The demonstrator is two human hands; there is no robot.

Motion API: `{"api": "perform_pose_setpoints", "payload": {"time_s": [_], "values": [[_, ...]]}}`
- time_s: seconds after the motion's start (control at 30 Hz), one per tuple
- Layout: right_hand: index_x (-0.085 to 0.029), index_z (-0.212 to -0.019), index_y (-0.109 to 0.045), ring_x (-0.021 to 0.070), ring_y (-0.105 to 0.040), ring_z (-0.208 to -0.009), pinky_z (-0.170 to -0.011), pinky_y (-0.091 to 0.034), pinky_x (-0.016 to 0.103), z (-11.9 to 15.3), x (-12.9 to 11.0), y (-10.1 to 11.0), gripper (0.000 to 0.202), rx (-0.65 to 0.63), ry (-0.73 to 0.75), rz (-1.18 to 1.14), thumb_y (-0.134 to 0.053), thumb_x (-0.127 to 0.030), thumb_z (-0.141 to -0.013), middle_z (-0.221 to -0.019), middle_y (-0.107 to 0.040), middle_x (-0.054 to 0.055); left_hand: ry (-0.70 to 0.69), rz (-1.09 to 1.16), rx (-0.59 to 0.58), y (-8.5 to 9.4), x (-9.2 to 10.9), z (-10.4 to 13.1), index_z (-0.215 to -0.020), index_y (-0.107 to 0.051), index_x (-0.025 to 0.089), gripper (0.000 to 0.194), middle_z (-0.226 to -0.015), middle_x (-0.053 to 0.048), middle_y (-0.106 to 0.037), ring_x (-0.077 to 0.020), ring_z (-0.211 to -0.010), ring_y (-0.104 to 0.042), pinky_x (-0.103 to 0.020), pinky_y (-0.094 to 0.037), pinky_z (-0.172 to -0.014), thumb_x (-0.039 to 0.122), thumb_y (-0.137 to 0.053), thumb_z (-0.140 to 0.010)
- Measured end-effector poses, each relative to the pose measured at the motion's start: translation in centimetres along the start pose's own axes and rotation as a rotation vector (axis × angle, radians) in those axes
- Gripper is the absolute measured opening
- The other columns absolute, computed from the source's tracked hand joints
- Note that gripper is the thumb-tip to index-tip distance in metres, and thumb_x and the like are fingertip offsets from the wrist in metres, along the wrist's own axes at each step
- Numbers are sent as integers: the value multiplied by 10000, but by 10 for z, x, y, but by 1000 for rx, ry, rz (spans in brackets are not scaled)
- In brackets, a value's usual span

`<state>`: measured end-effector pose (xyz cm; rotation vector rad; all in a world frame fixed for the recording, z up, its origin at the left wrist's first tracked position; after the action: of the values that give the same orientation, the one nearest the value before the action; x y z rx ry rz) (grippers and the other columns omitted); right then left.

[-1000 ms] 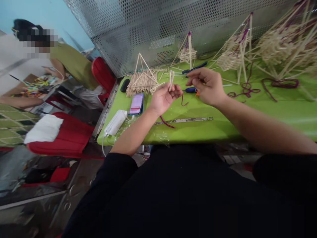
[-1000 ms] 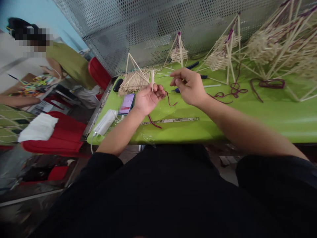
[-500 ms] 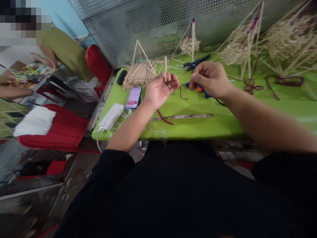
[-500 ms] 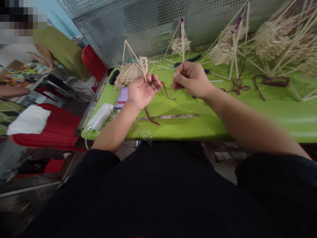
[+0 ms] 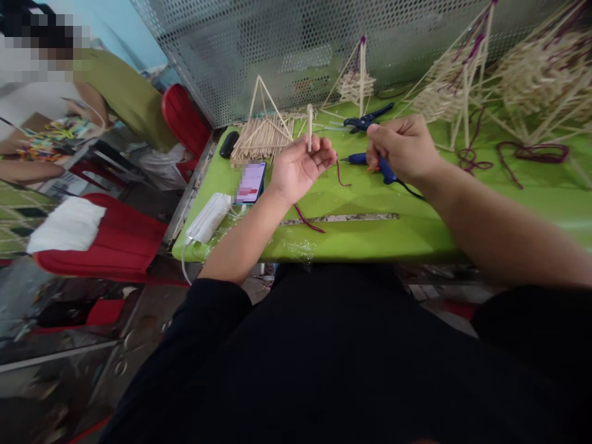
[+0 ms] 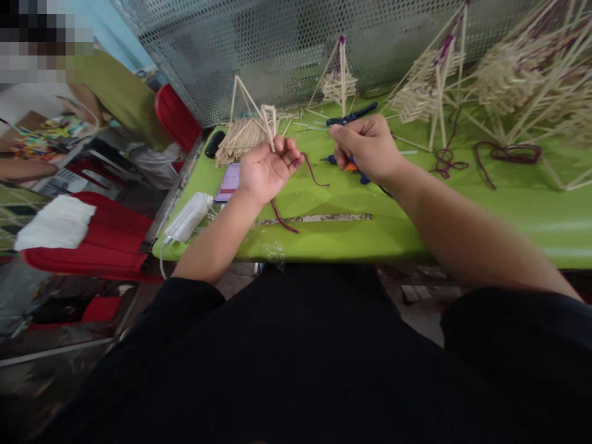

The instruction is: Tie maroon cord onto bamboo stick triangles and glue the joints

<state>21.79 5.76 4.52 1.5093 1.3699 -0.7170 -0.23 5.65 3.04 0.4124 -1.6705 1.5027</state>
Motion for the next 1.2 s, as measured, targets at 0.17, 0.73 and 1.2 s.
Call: {"api": "perform_pose_setpoints", "payload": {"time_s": [0.17,0.73,1.2], "values": [[-277,-642,-640,217,-552,-639,-657,-456,463,-7,-2,-5,691,-79,39,-47,-777,-855,-995,-666,-668,70,-41,-38,-26,-1,6,1,-917,-653,173,321,-1137,-41,-792,-235,-1350,-819,-406,-673,-1219,323,-513,-1163],[-131,-890,-869,220,-749,-872,-821,-621,370,-11,-4,13,400,-141,89,46,-1035,-489,-822,-960,-856,150,-143,-11,-249,-5,14,-3,-856,-669,163,331,-998,-48,-772,-149,-918,-807,-338,-677,-985,289,-535,-1132],[-236,-724,-762,136,-646,-636,-546,-512,254,-2,-32,53,507,-199,99,93,-814,-604,-1070,-696,-712,0,-136,35,-266,0,13,-7,-850,-700,167,300,-998,-67,-768,-164,-922,-788,-359,-669,-996,293,-578,-1093]]}}
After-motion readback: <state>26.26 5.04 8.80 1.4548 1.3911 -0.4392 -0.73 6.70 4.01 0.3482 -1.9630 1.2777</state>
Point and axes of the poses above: each hand's wrist, its own z-axis away from the middle knuckle, its own y-axis out of the back of the hand, x = y × z, the point moved 7 cm from there along -z, towards the middle knuckle
